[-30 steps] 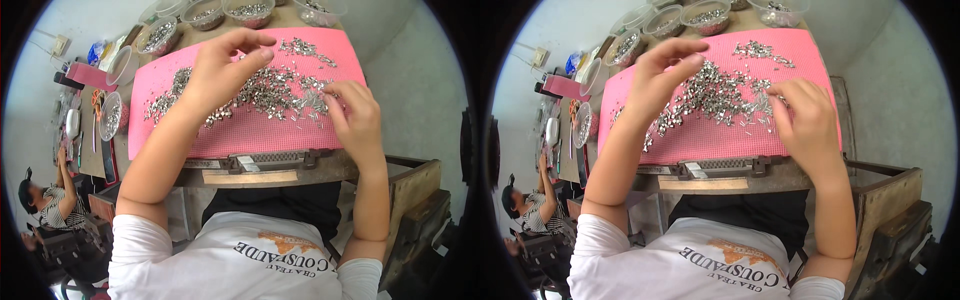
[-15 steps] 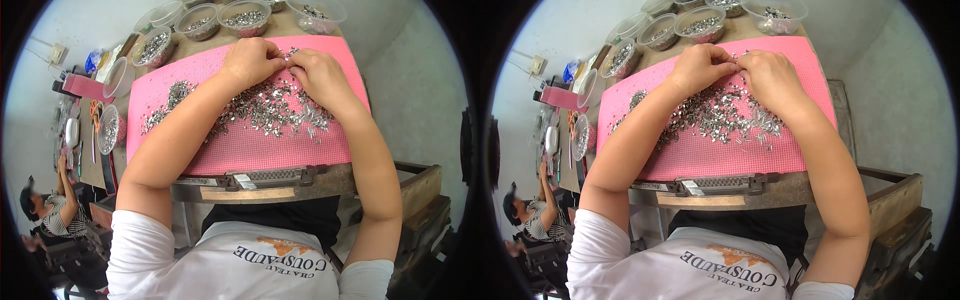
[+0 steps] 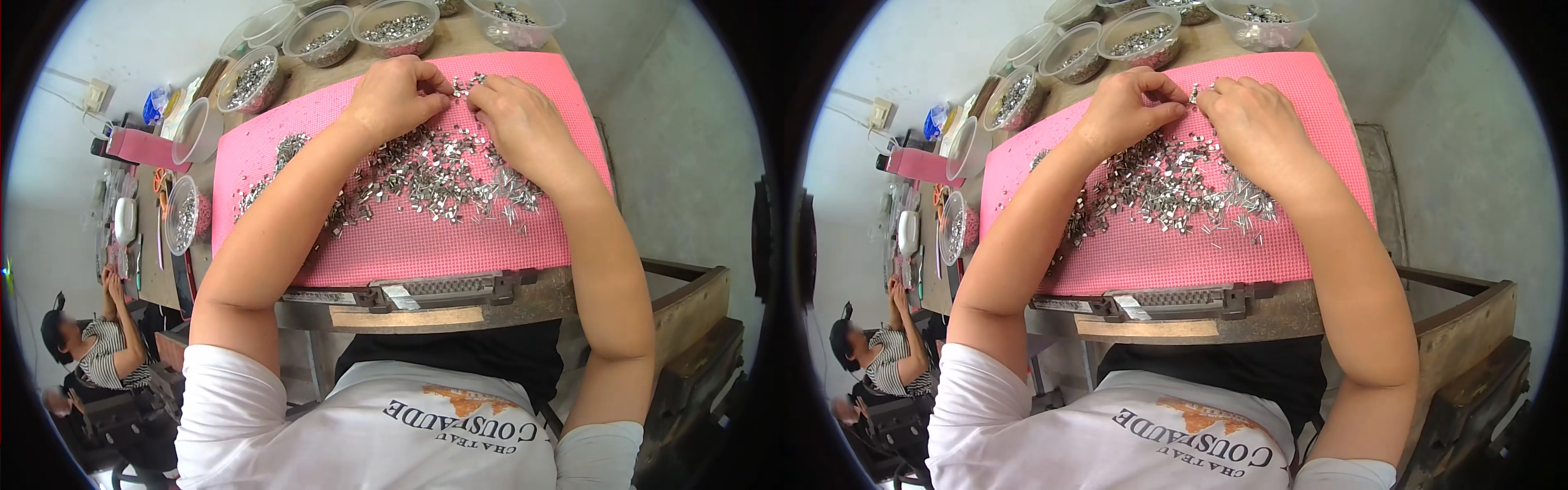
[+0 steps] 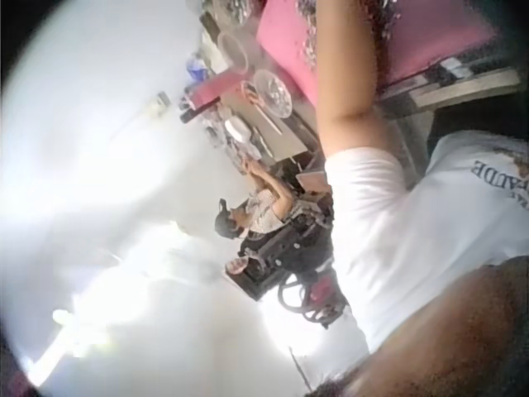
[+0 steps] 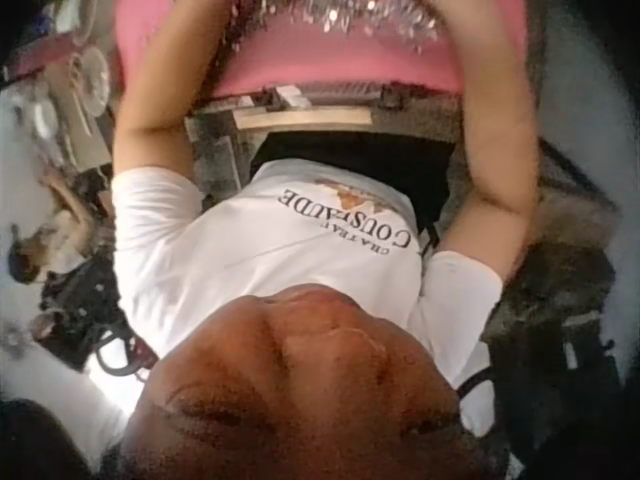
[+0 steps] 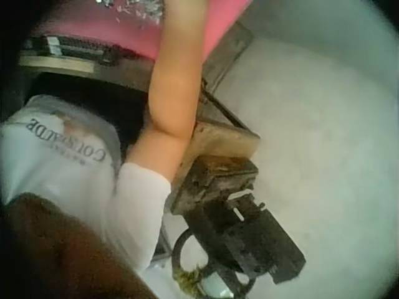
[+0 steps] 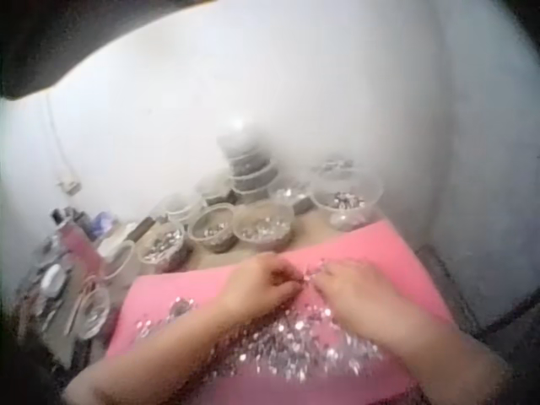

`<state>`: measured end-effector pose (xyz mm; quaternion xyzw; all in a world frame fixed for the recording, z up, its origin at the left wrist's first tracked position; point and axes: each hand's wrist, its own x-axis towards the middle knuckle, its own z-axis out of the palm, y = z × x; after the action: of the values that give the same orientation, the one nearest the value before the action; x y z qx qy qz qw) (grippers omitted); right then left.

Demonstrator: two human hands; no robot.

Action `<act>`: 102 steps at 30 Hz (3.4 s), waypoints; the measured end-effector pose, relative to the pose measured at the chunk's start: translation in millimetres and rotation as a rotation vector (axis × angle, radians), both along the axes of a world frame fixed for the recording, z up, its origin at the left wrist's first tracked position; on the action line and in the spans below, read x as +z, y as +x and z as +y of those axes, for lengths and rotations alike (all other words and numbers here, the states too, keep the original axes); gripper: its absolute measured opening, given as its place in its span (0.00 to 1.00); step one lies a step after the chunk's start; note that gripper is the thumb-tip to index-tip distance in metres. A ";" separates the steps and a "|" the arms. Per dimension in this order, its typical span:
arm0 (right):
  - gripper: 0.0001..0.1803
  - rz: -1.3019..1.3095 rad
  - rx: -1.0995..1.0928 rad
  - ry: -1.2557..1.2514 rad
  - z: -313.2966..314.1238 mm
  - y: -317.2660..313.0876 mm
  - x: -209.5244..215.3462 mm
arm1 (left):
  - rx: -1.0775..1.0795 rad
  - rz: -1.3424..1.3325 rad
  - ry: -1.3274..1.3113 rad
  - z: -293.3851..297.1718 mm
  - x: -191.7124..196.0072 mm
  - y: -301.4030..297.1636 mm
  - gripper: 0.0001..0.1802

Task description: The person fits small metal pieces into a metal holder by hand, places the holder into a press machine, and arranges metal components into the holder on the workbench.

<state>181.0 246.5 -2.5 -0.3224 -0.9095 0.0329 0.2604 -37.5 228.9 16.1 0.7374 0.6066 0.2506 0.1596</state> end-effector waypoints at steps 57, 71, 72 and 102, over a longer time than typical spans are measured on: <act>0.12 0.307 0.065 -0.076 -179.1 56.6 2.2 | 0.064 -0.111 0.150 -209.6 -2.4 84.2 0.10; 0.13 0.339 0.084 -0.128 -178.8 62.3 2.4 | 0.056 -0.184 0.087 -205.5 2.3 85.0 0.14; 0.13 0.335 0.094 -0.133 -179.1 62.6 2.6 | 0.054 -0.175 0.101 -205.3 0.7 85.3 0.14; 0.13 0.011 -0.045 -0.044 -187.9 55.2 19.7 | 0.133 -0.262 0.418 -249.7 -17.1 43.1 0.22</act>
<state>236.2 58.6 17.2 -0.3483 -0.8996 0.0489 0.2590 5.6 -20.8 -1.0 0.6740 0.5630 0.4740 0.0639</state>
